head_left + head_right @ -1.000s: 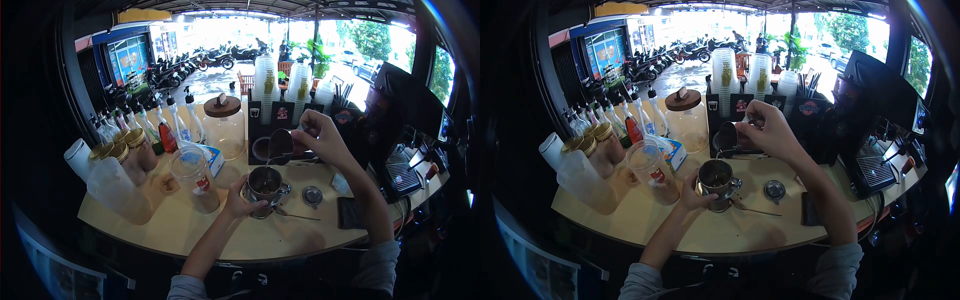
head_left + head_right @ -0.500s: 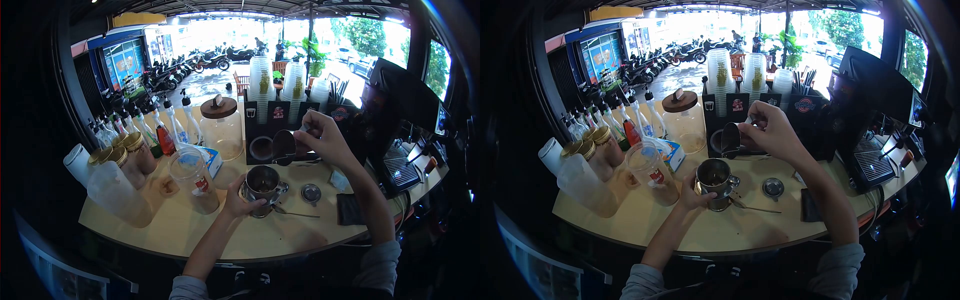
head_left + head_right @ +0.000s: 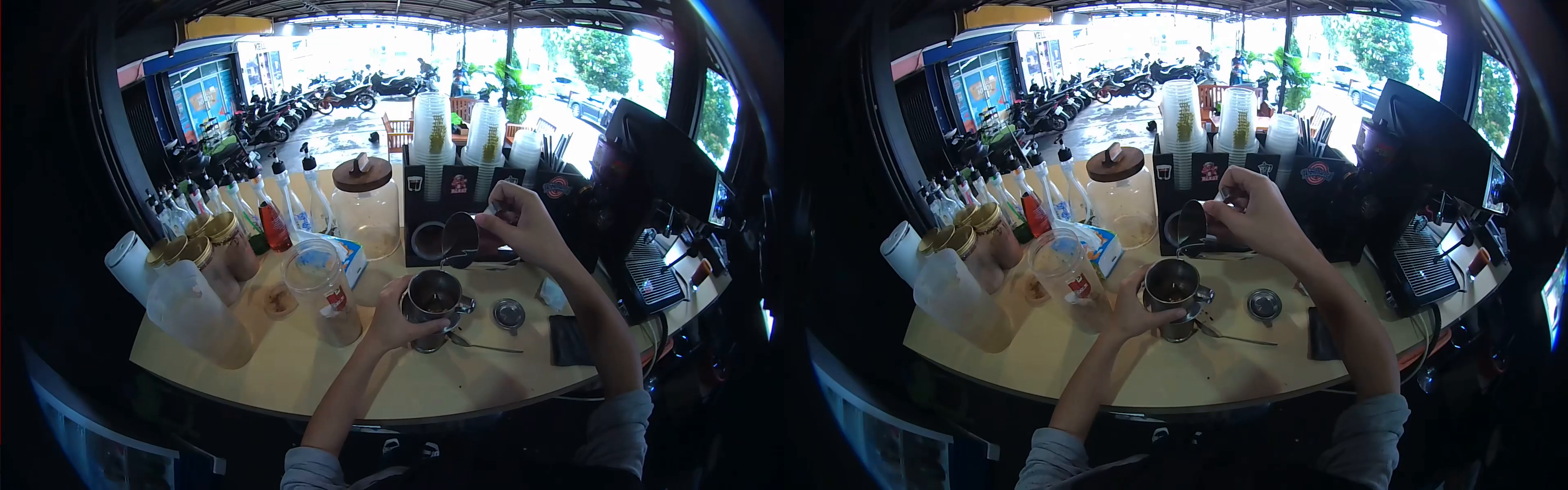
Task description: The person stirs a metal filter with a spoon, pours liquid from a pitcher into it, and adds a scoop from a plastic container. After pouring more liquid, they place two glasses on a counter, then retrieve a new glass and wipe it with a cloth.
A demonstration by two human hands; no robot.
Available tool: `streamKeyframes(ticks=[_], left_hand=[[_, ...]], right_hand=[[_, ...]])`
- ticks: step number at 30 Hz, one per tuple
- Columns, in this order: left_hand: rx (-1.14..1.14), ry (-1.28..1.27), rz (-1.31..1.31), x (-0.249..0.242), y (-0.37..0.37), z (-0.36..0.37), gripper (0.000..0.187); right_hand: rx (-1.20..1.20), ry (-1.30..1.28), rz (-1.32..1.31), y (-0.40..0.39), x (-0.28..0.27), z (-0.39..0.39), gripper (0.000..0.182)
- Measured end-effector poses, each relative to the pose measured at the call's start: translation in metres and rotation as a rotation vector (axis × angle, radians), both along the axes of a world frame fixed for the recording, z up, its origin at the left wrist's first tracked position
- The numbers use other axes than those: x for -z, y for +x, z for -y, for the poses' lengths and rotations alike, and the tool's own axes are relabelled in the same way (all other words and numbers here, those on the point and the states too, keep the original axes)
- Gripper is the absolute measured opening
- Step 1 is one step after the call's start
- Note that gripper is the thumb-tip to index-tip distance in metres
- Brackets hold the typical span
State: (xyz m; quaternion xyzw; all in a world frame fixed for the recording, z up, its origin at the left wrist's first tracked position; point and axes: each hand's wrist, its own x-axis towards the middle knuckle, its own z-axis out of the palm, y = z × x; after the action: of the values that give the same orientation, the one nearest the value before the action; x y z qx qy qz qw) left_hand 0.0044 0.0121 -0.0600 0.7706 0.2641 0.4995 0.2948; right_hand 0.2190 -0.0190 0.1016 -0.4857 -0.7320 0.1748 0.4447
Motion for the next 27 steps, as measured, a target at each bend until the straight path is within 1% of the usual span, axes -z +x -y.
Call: streamKeyframes(ticks=[3, 7, 9, 13, 15, 17, 21, 22, 24, 25, 27], left_hand=[[0.008, -0.043, -0.041, -0.012, 0.001, 0.003, 0.070], [0.010, -0.007, -0.094, -0.025, -0.001, 0.006, 0.070], [0.093, -0.128, -0.081, -0.034, -0.001, 0.007, 0.077], [0.084, -0.066, -0.079, -0.048, -0.002, 0.005, 0.074], [0.055, -0.068, -0.113, -0.057, -0.004, 0.004, 0.077], [0.074, -0.072, -0.117, -0.058, -0.005, -0.003, 0.078], [0.114, -0.083, -0.098, -0.059, -0.007, -0.007, 0.081], [0.118, -0.081, -0.101, -0.060, -0.008, -0.006, 0.081], [0.114, -0.213, -0.124, -0.061, -0.009, -0.004, 0.086], [0.117, -0.212, -0.125, -0.060, -0.009, -0.004, 0.086], [0.103, -0.088, -0.137, -0.057, -0.010, -0.004, 0.082]], right_hand=[[-0.022, -0.009, -0.049, -0.002, -0.001, 0.001, 0.025], [-0.007, 0.007, -0.022, -0.002, -0.004, 0.000, 0.026], [-0.004, 0.010, -0.023, -0.002, -0.006, -0.001, 0.026], [0.008, 0.027, -0.024, -0.007, -0.016, -0.001, 0.024], [0.009, 0.030, -0.048, -0.009, -0.020, -0.001, 0.023], [0.033, 0.075, -0.018, -0.011, -0.023, -0.002, 0.022], [0.044, 0.042, -0.061, -0.020, -0.031, 0.005, 0.022], [0.052, 0.031, -0.062, -0.021, -0.031, 0.006, 0.025], [0.063, 0.019, -0.063, -0.022, -0.030, 0.007, 0.028], [0.064, 0.019, -0.053, -0.022, -0.030, 0.007, 0.028], [0.069, 0.020, -0.043, -0.022, -0.028, 0.007, 0.028]])
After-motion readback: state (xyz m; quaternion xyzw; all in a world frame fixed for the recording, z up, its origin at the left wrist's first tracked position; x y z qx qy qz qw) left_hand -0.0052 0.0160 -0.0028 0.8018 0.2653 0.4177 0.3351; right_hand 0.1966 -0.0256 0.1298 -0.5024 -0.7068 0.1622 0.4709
